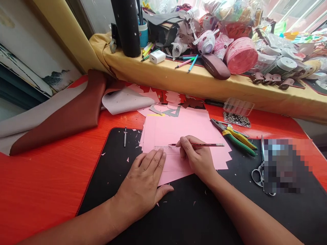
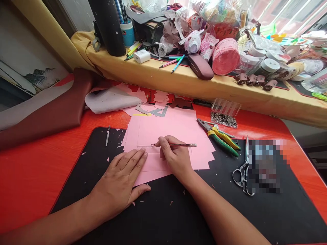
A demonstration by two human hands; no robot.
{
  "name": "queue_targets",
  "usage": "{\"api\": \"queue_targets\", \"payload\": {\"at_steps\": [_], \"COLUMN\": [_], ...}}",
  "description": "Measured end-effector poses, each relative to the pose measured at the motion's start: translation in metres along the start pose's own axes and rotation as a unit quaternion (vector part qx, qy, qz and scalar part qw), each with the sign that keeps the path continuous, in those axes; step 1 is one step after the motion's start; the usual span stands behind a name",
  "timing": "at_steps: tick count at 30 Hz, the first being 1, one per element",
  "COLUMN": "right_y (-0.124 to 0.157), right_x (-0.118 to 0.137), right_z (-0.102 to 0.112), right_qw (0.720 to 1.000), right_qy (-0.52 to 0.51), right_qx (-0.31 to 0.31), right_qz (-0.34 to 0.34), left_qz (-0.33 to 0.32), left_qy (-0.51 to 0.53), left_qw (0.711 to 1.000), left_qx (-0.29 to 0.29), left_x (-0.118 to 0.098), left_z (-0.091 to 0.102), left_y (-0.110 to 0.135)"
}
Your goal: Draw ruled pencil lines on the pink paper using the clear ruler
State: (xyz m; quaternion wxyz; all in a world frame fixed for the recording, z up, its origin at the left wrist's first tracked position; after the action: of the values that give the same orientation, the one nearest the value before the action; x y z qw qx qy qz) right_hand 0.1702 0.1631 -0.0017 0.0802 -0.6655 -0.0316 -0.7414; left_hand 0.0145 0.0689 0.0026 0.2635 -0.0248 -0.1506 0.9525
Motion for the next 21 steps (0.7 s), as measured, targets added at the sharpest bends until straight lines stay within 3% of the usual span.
{"api": "queue_targets", "payload": {"at_steps": [21], "right_y": [0.0009], "right_x": [0.0008], "right_z": [0.0000], "right_qw": [0.999], "right_qy": [0.030], "right_qx": [0.006], "right_qz": [0.009], "left_qz": [0.004], "left_qy": [0.009], "left_qw": [1.000], "left_qx": [0.007], "left_x": [0.0002], "left_z": [-0.0007], "left_y": [-0.0008]}}
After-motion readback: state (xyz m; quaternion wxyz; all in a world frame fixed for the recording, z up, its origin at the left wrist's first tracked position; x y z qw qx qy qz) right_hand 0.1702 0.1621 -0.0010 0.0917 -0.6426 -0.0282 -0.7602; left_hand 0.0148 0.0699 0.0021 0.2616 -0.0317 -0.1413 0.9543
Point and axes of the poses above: each hand's wrist, its own y-axis away from the middle knuckle, its own z-axis out of the back of the hand, x = y × z, the point moved 8 cm from there along -y, towards the middle knuckle, and after that the axes turned 7 degrees about -y, right-handed, at the moved point
